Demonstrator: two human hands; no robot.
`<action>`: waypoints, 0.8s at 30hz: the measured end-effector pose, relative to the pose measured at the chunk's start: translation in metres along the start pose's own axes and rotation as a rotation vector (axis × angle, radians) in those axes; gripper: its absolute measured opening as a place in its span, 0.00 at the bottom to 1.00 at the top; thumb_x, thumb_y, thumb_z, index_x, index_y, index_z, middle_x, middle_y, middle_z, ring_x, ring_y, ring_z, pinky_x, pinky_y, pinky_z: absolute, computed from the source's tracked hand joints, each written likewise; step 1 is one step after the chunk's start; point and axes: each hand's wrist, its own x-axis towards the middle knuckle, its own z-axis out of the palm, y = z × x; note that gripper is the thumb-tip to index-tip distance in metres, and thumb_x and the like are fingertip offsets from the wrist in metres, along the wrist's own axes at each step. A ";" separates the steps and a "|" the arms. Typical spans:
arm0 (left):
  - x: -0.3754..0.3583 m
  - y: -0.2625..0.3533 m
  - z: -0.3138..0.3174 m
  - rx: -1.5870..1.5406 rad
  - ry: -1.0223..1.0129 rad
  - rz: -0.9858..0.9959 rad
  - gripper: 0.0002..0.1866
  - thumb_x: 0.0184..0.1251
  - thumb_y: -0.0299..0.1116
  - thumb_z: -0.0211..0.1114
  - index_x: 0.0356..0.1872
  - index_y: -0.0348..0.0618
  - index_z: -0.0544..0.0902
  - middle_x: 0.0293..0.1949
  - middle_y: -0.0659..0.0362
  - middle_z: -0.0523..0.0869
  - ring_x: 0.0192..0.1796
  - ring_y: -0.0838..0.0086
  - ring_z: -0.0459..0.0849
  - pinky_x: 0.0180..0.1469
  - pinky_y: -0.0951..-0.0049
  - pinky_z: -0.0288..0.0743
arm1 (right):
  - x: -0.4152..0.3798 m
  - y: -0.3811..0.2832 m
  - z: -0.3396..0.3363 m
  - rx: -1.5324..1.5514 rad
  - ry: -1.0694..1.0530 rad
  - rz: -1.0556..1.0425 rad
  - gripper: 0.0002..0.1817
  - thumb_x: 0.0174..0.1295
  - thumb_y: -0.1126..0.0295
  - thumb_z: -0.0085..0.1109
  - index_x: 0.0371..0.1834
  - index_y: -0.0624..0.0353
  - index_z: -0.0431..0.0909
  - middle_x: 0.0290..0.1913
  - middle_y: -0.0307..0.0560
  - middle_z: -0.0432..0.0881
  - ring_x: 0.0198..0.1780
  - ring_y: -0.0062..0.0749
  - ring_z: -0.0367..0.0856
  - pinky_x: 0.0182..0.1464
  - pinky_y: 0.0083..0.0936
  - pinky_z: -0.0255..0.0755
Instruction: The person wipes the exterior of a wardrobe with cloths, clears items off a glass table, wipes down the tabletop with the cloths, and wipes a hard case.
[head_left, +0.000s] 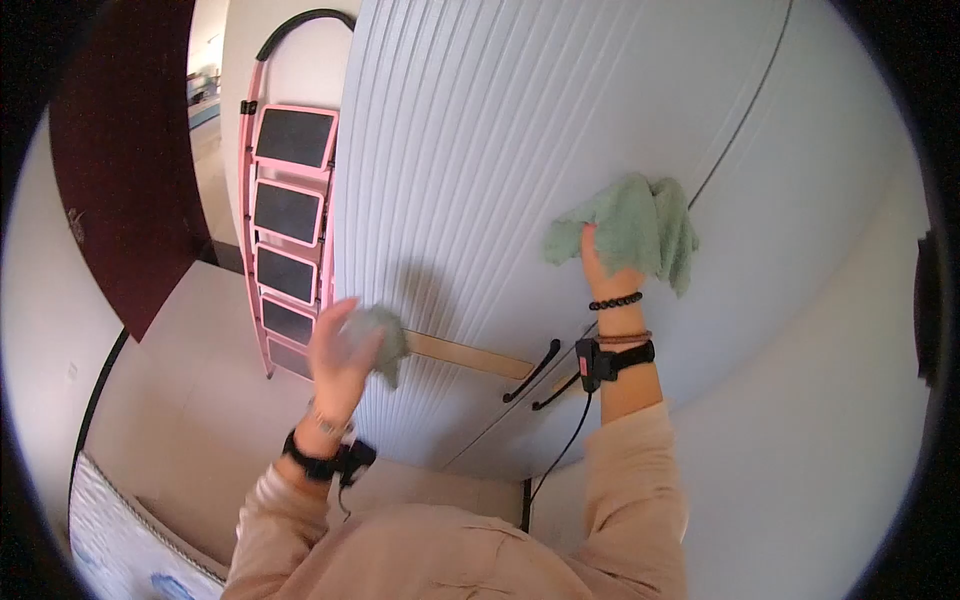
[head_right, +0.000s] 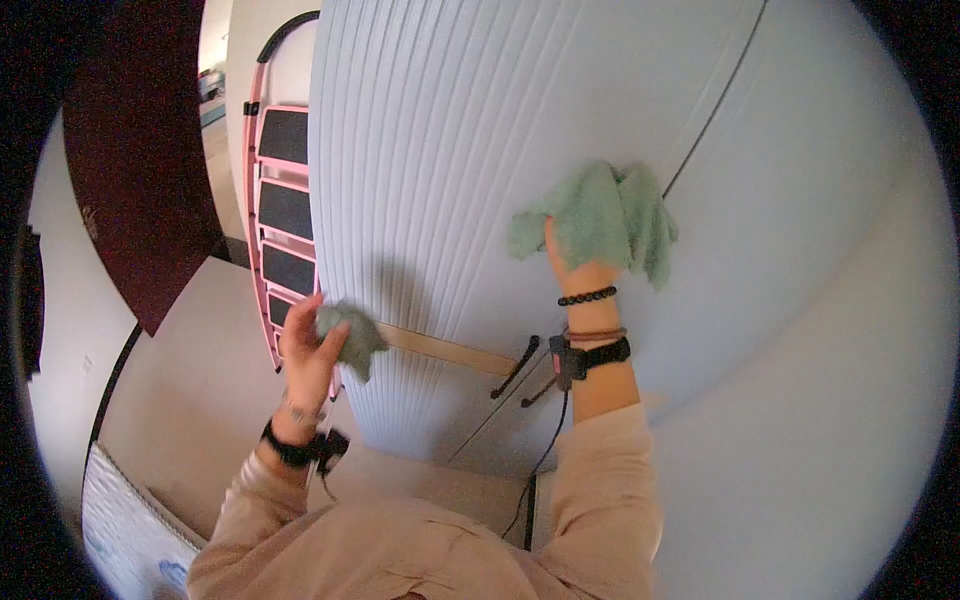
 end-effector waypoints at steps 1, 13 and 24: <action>0.019 0.004 0.024 0.024 0.011 0.060 0.19 0.50 0.19 0.62 0.47 0.37 0.72 0.40 0.56 0.77 0.37 0.74 0.78 0.42 0.78 0.74 | 0.009 -0.013 -0.012 0.018 -0.005 -0.009 0.20 0.51 0.62 0.53 0.46 0.61 0.71 0.43 0.48 0.76 0.45 0.43 0.73 0.48 0.34 0.66; 0.124 0.061 0.159 0.526 0.253 0.721 0.09 0.42 0.21 0.63 0.29 0.39 0.78 0.30 0.53 0.78 0.30 0.60 0.79 0.31 0.72 0.73 | -0.005 0.012 0.006 0.117 -0.040 -0.207 0.28 0.53 0.60 0.57 0.56 0.61 0.65 0.54 0.49 0.70 0.56 0.44 0.65 0.59 0.36 0.58; 0.112 0.034 0.146 0.563 0.245 0.746 0.09 0.41 0.25 0.63 0.28 0.43 0.79 0.31 0.57 0.77 0.29 0.63 0.77 0.31 0.67 0.71 | -0.005 0.010 0.006 0.122 -0.058 -0.223 0.28 0.56 0.65 0.52 0.59 0.63 0.59 0.55 0.53 0.67 0.58 0.47 0.62 0.60 0.36 0.54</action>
